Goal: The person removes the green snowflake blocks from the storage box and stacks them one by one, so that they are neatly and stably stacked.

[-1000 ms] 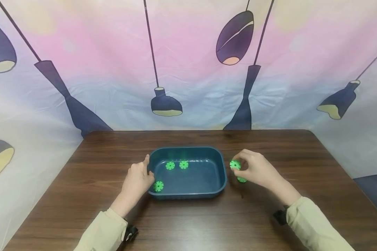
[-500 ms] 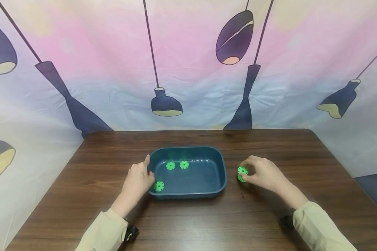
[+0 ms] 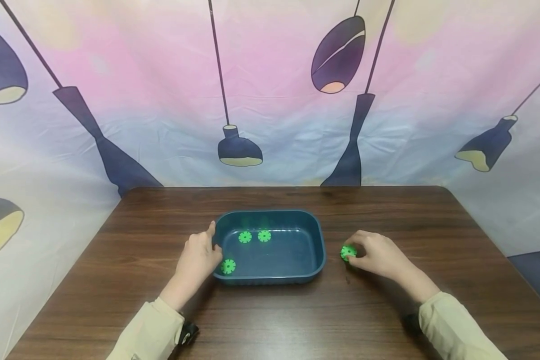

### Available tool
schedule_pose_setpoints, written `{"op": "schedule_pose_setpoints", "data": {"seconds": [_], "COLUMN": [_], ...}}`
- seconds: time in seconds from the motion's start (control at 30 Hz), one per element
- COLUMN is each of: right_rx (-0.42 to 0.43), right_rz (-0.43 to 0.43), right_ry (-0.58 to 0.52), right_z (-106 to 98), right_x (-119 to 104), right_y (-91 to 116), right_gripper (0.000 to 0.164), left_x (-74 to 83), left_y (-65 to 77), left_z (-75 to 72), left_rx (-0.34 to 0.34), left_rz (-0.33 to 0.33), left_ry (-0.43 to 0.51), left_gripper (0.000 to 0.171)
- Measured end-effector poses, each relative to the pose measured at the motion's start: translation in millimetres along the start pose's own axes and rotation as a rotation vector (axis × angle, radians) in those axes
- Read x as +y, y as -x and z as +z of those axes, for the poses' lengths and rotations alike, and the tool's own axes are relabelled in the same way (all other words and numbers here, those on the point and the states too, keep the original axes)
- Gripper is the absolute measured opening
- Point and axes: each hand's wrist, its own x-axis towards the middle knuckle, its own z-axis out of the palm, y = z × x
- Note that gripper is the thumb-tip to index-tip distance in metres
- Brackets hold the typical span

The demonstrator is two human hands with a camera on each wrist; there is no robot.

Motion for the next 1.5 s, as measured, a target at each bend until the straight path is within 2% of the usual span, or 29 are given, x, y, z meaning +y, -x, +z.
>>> {"op": "schedule_pose_setpoints", "data": {"seconds": [0.3,0.6,1.0,1.5], "right_rx": [-0.017,-0.044,-0.022,-0.033], "right_rz": [0.008,0.004,0.018,0.031], "right_ry": [0.072,0.056,0.075,0.068], "right_z": [2.7,1.6,5.3,6.5], "right_x": [0.2,1.8,5.0,5.0], "right_y": [-1.5,-1.4,-1.0,-1.3], "right_gripper": [0.022,0.02,0.021,0.021], "left_x": [-0.1,-0.9,-1.5,-2.4], "left_y": [0.7,-0.4,-0.3,0.1], "left_z": [0.1,0.9,1.5,2.9], "left_rx": [0.013,0.024,0.015,0.02], "left_rz": [0.004,0.013,-0.001,-0.007], "left_ry": [-0.011,-0.022,-0.017,0.006], "left_gripper": [0.06,0.06,0.061,0.061]}}
